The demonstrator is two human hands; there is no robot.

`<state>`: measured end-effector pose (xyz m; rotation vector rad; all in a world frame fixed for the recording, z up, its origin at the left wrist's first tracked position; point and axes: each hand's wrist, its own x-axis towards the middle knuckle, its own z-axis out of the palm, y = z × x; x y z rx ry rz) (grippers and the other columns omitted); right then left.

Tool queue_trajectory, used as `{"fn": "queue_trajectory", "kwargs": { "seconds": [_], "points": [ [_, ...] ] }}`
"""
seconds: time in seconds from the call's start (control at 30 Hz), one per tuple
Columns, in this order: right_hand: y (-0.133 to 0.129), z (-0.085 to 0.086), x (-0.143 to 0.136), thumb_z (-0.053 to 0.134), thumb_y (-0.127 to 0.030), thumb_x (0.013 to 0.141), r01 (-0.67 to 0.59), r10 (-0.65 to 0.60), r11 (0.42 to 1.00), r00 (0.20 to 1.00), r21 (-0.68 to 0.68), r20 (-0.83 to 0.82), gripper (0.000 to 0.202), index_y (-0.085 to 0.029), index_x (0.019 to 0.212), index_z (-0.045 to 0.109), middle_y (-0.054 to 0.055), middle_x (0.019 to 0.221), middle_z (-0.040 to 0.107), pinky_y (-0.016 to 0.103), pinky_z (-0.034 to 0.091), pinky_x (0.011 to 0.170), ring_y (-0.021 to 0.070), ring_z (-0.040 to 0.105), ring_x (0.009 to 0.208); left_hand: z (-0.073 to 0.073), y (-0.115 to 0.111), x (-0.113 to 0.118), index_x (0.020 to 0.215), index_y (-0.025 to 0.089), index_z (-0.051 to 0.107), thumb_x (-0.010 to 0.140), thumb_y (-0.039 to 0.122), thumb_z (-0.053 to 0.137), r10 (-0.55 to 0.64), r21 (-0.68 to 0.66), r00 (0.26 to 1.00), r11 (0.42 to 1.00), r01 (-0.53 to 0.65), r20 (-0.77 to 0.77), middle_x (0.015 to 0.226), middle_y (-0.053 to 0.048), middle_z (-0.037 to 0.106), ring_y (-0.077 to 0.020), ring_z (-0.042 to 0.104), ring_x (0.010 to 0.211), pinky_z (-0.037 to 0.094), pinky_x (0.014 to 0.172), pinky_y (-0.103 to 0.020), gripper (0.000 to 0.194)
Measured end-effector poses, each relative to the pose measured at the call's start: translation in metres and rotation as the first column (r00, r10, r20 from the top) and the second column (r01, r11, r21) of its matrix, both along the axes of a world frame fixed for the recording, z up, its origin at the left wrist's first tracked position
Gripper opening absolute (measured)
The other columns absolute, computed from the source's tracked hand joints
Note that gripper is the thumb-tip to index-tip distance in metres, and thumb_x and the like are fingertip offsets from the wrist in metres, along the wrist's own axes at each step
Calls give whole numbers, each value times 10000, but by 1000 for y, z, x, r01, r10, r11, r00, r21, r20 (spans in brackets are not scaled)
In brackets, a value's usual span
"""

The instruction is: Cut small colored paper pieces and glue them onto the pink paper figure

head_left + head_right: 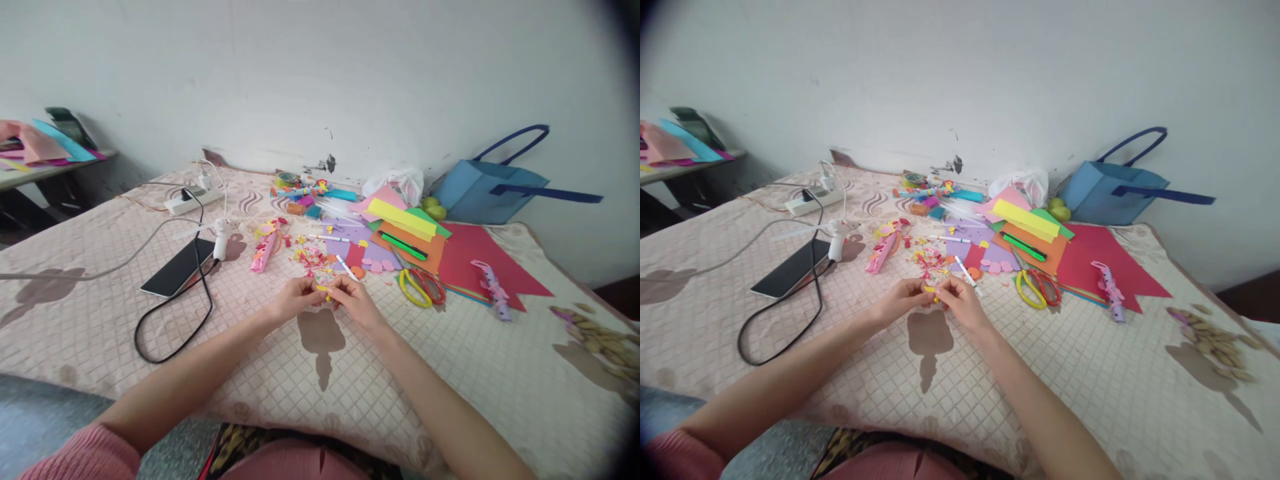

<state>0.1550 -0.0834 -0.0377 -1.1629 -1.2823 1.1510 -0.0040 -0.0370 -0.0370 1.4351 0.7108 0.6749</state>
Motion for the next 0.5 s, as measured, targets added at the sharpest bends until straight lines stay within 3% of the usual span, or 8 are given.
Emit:
{"fn": "queue_trajectory", "kwargs": {
  "seconds": [0.3,0.5],
  "points": [
    [0,-4,-5,619,-317,750,78,-78,996,997,33,-5,196,-191,620,545,-28,592,505,226,382,486,108,471,539,-4,1,1,660,121,565,659,441,686,-52,-81,998,996,49,-28,605,-5,570,-97,511,563,368,546,-217,342],
    [-1,-7,-9,627,-344,743,109,-109,994,993,-16,-54,208,-194,632,535,-20,598,517,221,383,474,110,477,539,-12,0,4,653,134,556,690,444,652,34,117,997,993,-26,-68,606,-10,573,-102,497,554,362,511,-212,327]
  ]
}}
